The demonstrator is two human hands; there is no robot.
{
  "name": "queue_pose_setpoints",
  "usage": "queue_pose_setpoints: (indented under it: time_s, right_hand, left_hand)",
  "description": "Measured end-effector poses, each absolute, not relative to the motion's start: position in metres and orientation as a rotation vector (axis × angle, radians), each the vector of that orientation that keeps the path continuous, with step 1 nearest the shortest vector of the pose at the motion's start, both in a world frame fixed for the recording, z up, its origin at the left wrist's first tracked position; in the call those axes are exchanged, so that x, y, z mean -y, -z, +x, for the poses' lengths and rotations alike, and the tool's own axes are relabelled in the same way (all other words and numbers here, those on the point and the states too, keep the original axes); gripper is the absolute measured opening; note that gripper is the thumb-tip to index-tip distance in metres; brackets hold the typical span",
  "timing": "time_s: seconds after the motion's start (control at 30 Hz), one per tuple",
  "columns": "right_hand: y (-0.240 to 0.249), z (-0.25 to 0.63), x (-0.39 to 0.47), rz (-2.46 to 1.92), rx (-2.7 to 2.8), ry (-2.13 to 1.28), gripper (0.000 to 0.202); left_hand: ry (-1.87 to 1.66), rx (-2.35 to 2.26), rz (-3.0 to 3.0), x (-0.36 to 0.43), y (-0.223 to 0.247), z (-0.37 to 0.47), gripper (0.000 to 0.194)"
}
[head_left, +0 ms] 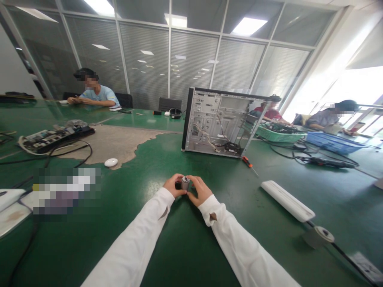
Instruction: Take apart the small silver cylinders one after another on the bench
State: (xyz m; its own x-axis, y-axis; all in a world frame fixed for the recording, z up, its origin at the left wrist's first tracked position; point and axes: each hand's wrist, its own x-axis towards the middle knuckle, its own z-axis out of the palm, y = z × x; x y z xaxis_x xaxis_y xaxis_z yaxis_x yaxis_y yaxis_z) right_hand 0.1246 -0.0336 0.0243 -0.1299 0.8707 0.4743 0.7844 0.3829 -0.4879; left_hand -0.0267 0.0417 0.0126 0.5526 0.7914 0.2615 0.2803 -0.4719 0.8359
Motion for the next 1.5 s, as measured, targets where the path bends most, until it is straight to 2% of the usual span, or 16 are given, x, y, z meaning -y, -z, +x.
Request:
queue_pose_setpoints:
  time_s: [0.1,0.27,0.4,0.67,1.17,1.37,1.5]
  right_hand:
    - [-0.024,0.127,0.034,-1.431,1.863,-0.236,0.061]
    - [-0.025,0.129,0.037,-1.402,1.755,-0.434,0.069]
    - [-0.024,0.126,0.037,-1.341,1.681,-0.552,0.078]
    - [-0.018,0.123,0.030,-1.138,1.482,-0.775,0.076]
    - [-0.019,0.124,0.030,-0.994,1.419,-0.864,0.073]
    - [-0.021,0.122,0.034,-1.062,1.426,-0.837,0.061]
    - [-0.022,0.121,0.036,-1.101,1.456,-0.843,0.061]
  left_hand:
    - [-0.855,-0.839,1.897,-0.041,-0.012,-0.026,0.058]
    - [-0.841,-0.773,1.664,-0.039,-0.016,-0.026,0.050]
    - [-0.786,-0.704,1.472,-0.035,-0.020,-0.024,0.053]
    - [-0.783,-0.579,1.175,-0.034,-0.017,-0.019,0.048]
    - [-0.641,-0.364,0.839,-0.014,-0.033,-0.014,0.037]
    - [-0.647,-0.448,0.860,-0.015,-0.029,-0.010,0.029]
    - [-0.738,-0.540,0.850,-0.016,-0.022,-0.004,0.033]
